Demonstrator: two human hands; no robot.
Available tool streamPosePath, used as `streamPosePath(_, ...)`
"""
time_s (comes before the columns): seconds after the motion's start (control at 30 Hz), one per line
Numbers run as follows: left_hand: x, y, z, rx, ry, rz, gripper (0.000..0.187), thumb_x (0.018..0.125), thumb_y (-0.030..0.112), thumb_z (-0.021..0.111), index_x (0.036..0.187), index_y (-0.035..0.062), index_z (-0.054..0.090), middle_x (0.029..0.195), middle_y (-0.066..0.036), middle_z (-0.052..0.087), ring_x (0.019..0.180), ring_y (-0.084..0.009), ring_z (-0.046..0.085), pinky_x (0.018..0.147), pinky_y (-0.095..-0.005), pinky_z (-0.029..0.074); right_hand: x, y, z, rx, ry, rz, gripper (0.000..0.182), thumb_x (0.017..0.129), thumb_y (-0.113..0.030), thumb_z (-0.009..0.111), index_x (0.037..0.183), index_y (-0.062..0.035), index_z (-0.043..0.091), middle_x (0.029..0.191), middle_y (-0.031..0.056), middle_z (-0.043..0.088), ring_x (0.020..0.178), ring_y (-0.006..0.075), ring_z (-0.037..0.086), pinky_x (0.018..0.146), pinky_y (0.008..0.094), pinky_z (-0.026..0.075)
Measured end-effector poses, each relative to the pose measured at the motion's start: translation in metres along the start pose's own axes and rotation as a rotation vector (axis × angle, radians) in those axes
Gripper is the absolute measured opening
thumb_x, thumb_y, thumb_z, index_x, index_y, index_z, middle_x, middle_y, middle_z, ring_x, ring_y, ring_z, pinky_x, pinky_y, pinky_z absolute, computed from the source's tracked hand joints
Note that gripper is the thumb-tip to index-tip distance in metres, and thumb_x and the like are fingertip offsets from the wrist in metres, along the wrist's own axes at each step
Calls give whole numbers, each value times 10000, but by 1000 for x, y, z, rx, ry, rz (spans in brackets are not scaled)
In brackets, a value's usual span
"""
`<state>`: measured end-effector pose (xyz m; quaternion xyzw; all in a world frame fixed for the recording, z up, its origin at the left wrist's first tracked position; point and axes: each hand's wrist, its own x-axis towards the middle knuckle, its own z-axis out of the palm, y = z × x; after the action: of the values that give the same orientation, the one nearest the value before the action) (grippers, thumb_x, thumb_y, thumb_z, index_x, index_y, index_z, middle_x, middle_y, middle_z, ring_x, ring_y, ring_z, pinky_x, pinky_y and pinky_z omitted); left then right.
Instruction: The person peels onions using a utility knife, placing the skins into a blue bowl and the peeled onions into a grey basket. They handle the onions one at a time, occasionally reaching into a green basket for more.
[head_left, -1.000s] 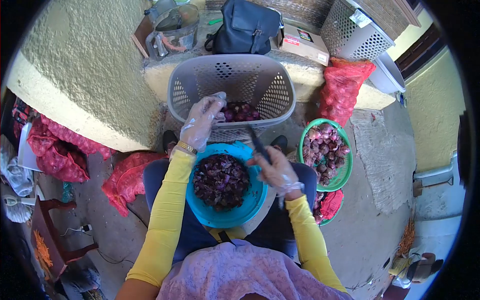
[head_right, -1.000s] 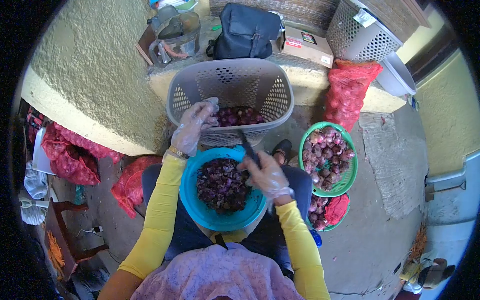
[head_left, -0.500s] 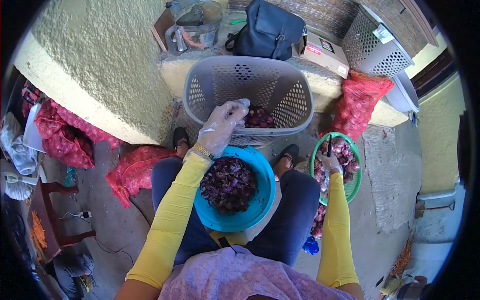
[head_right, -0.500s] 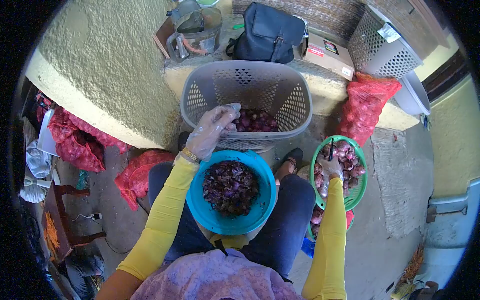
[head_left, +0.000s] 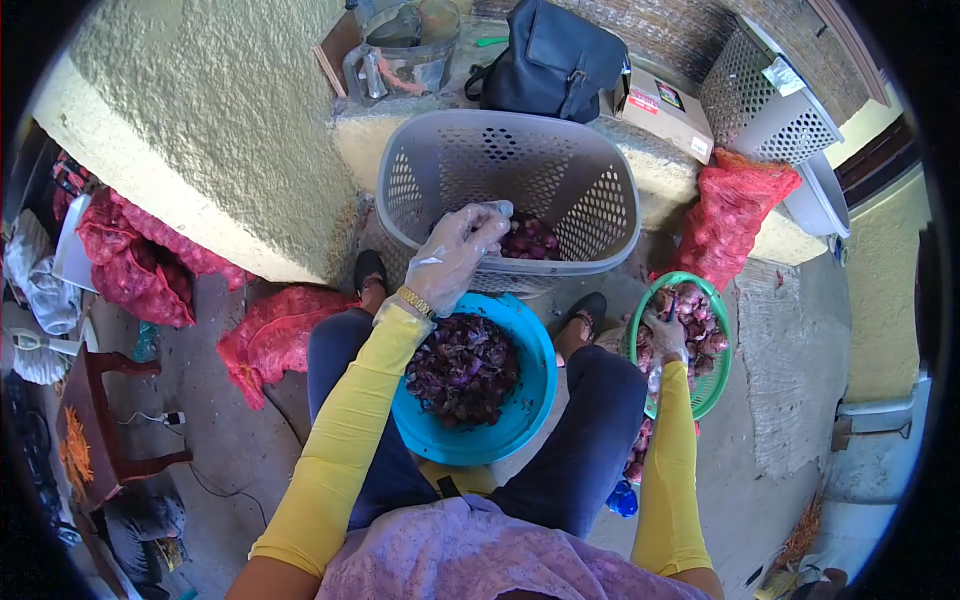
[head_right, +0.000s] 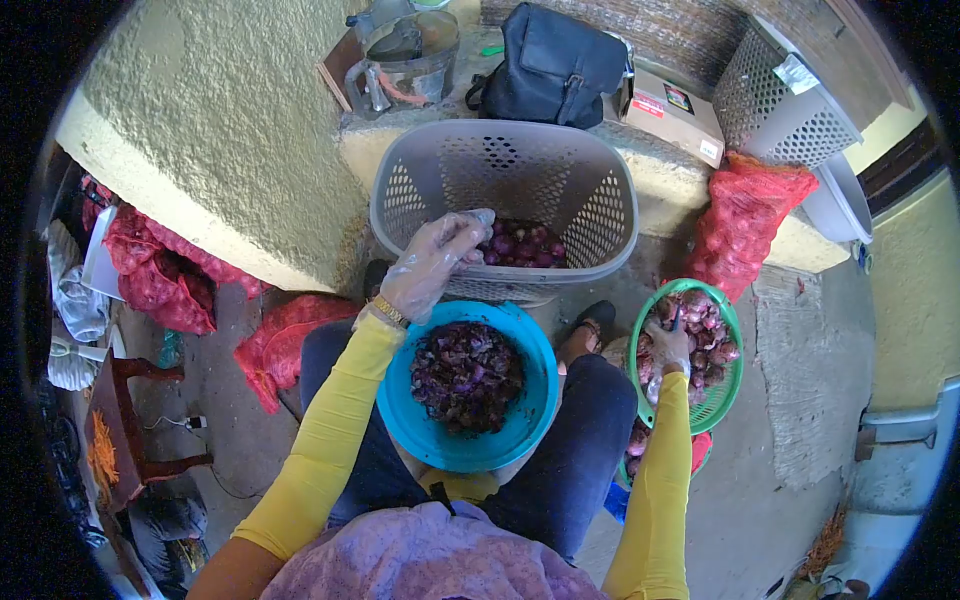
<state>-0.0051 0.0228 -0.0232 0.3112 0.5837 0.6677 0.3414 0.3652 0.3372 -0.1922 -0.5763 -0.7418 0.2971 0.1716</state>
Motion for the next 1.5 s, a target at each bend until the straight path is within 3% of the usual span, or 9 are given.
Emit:
streamPosePath(0.1,1,-1,1,-24,12,9,345,1022,279,653,1146,-42,668,1017,-69,663,884,-134,582,856,-310,501,-10,-18,-20,421,-129,219,399,811,-213,859,1088,57,763,996,85,776,843,163,704,777,312,538)
streamPosePath(0.27,-2,2,1,0,-7,-3,349,1011,281,669,1144,-42,670,1028,-70,671,921,-132,590,871,-314,502,-4,-25,-43,514,53,2,423,815,-289,863,1100,-7,729,904,22,711,742,160,634,693,332,519)
streamPosePath(0.43,-6,9,6,-10,-168,-39,269,996,157,701,1217,17,639,1277,-70,613,1124,-129,575,989,-312,492,-70,-173,-72,535,-324,-66,387,843,-298,845,1093,-32,716,906,5,696,682,109,569,602,281,460)
streamPosePath(0.57,-18,24,20,-184,-319,-88,492,914,69,760,1355,15,548,1362,-93,576,1154,-158,586,1016,-332,511,-122,-266,-45,643,-495,-167,278,860,-262,855,861,-131,610,700,-111,502,530,25,406,477,218,296)
streamPosePath(0.7,-26,25,28,-310,-380,-29,667,870,-14,766,1467,17,470,1397,-107,570,1210,-186,587,1027,-364,530,-152,-307,-12,677,-435,-235,280,863,-245,865,895,-109,622,734,-97,528,584,28,469,507,226,348)
streamPosePath(0.93,-30,24,19,-244,-278,-12,604,848,-37,783,1395,-1,531,1291,-100,653,1185,-171,627,1044,-341,532,-176,-320,8,909,-460,-248,377,912,-177,824,1203,15,679,1078,73,748,956,131,674,863,290,536)
streamPosePath(1.37,-20,23,1,120,-280,46,580,868,-42,719,1413,-13,521,1413,-91,603,1211,-208,619,1069,-357,495,-179,-302,19,818,-470,40,358,1036,-403,646,1039,-47,610,783,14,611,601,99,512,567,286,421)
streamPosePath(1.43,-15,17,-8,663,-214,140,606,827,-54,705,1400,-21,512,1324,-94,649,1178,-226,636,1057,-363,489,-179,-281,26,862,-489,102,378,1055,-463,594,1072,-86,579,680,-17,514,485,82,430,457,249,348)
streamPosePath(1.5,-10,-2,-12,640,-200,186,585,804,-45,702,1361,-22,524,1163,-80,658,1090,-194,635,979,-344,499,-165,-223,59,504,-393,-421,299,1074,-372,577,1083,-73,572,701,3,544,514,101,472,469,271,389)
